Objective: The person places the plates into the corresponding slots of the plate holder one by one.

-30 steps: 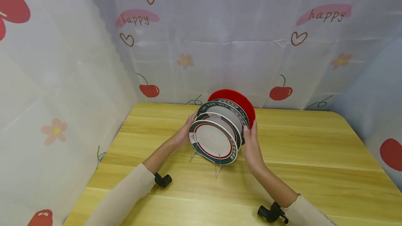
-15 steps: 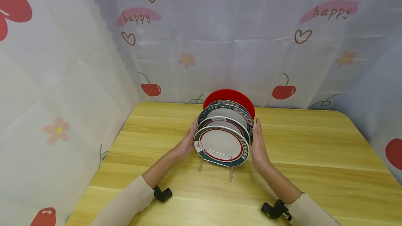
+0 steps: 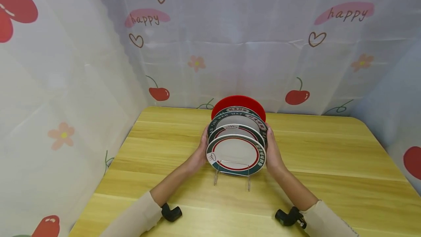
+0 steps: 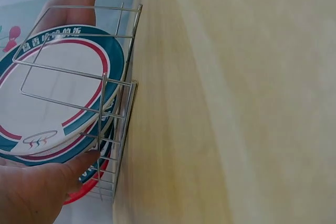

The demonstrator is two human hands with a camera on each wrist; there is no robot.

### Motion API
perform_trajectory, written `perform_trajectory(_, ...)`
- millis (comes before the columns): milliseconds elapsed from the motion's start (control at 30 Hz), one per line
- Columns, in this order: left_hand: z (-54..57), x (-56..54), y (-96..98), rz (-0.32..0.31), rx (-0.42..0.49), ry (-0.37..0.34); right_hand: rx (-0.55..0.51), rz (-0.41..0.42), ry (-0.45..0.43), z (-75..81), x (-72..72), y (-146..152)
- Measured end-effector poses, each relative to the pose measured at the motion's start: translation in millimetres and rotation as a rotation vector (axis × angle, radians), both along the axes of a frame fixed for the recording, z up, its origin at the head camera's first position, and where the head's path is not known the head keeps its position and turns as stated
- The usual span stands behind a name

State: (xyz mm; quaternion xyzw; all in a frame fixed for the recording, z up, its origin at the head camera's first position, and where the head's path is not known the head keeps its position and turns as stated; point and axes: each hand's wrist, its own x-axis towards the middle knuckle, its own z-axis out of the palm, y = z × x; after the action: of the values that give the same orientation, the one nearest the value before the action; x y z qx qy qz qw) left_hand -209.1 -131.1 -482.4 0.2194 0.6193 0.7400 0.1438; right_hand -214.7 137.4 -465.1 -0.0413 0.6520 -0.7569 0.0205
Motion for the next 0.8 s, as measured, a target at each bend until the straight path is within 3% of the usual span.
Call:
perform_trajectory(400, -1.2, 7.3, 0.6, -0.027, -0.009, -0.017, -0.01, 0.059, -0.039, 2.5, -2.7, 6.1)
perform_trajectory(800, 0.2, 8.4, 0.5, -0.023, -0.017, -0.033, 0.006, 0.044, -0.078, 2.9, -3.3, 6.4)
